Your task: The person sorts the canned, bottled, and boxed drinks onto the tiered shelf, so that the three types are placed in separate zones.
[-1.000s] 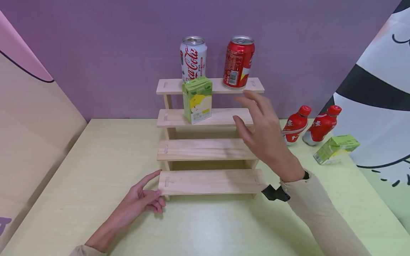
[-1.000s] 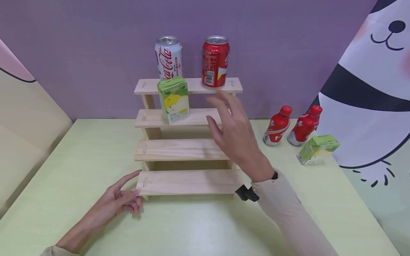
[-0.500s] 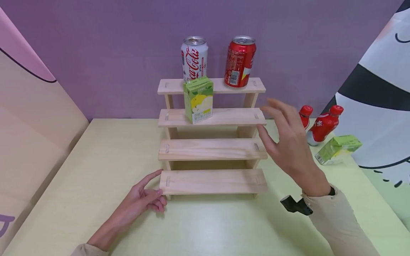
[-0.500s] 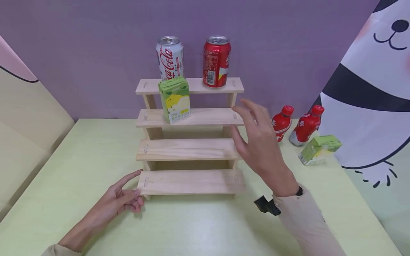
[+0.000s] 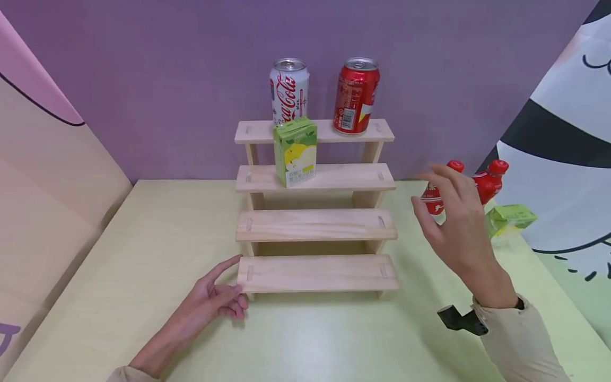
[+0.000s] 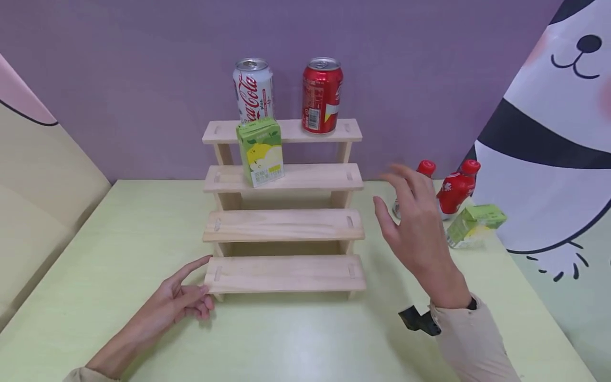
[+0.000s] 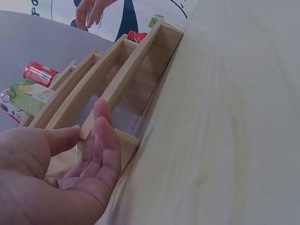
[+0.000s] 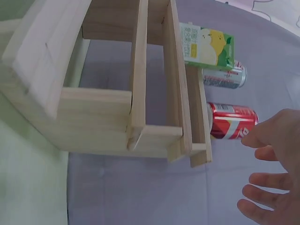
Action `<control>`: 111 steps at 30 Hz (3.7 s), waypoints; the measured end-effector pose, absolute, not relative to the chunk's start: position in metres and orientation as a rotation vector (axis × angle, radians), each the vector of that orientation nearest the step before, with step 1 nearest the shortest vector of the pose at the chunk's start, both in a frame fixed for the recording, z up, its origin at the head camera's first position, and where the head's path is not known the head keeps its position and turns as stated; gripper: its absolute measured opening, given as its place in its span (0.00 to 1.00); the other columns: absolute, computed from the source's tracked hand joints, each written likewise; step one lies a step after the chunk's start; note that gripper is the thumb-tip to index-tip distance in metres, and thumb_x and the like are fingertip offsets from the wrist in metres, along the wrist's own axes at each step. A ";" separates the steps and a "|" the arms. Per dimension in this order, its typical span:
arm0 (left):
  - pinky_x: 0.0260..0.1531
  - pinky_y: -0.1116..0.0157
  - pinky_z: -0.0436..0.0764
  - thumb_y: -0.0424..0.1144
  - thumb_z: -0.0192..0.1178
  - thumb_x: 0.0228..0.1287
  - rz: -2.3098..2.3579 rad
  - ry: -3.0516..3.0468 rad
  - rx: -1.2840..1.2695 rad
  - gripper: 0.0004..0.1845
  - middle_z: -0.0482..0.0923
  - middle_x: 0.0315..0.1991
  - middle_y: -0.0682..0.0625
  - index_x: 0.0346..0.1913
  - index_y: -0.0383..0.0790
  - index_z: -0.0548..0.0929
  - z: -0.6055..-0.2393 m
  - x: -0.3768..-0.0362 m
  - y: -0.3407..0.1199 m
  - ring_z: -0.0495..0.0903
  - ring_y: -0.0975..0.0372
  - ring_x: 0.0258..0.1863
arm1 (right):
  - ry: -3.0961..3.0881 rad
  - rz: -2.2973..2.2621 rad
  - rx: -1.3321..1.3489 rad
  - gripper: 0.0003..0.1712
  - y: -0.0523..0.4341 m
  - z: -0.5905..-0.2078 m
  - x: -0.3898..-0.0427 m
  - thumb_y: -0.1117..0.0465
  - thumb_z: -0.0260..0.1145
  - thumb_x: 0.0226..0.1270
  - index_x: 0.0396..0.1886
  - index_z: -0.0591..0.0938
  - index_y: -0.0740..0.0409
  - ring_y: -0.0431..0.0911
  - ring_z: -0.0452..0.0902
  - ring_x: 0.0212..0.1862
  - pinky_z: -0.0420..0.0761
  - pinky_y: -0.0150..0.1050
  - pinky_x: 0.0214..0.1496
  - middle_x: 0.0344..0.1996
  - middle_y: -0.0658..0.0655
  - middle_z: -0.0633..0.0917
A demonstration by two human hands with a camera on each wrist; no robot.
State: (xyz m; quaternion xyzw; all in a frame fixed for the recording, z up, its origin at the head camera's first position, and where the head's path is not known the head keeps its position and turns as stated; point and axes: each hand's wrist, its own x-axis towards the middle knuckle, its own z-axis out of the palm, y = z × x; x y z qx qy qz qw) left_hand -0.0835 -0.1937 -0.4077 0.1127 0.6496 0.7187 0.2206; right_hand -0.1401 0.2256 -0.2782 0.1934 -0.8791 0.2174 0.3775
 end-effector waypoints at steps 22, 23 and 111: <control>0.33 0.54 0.80 0.38 0.50 0.66 1.976 1.841 0.332 0.33 0.78 0.32 0.34 0.69 0.54 0.46 -0.418 -0.088 -0.195 0.80 0.46 0.30 | -2.454 0.594 0.152 0.33 0.290 -0.303 -0.174 0.64 0.64 0.54 0.61 0.66 0.58 0.55 0.57 0.62 0.69 0.61 0.47 0.60 0.60 0.67; 0.32 0.54 0.80 0.38 0.50 0.66 1.976 1.846 0.335 0.33 0.79 0.32 0.34 0.69 0.54 0.46 -0.418 -0.088 -0.195 0.80 0.46 0.30 | -2.466 0.592 0.122 0.33 0.294 -0.305 -0.177 0.64 0.64 0.54 0.61 0.66 0.57 0.55 0.56 0.62 0.70 0.61 0.45 0.60 0.60 0.66; 0.38 0.57 0.79 0.35 0.50 0.66 2.003 1.757 0.326 0.33 0.78 0.37 0.33 0.69 0.53 0.49 -0.414 -0.090 -0.196 0.80 0.51 0.32 | -2.694 0.526 -0.307 0.43 0.369 -0.320 -0.160 0.39 0.60 0.55 0.62 0.64 0.64 0.64 0.65 0.41 0.69 0.36 0.18 0.44 0.72 0.73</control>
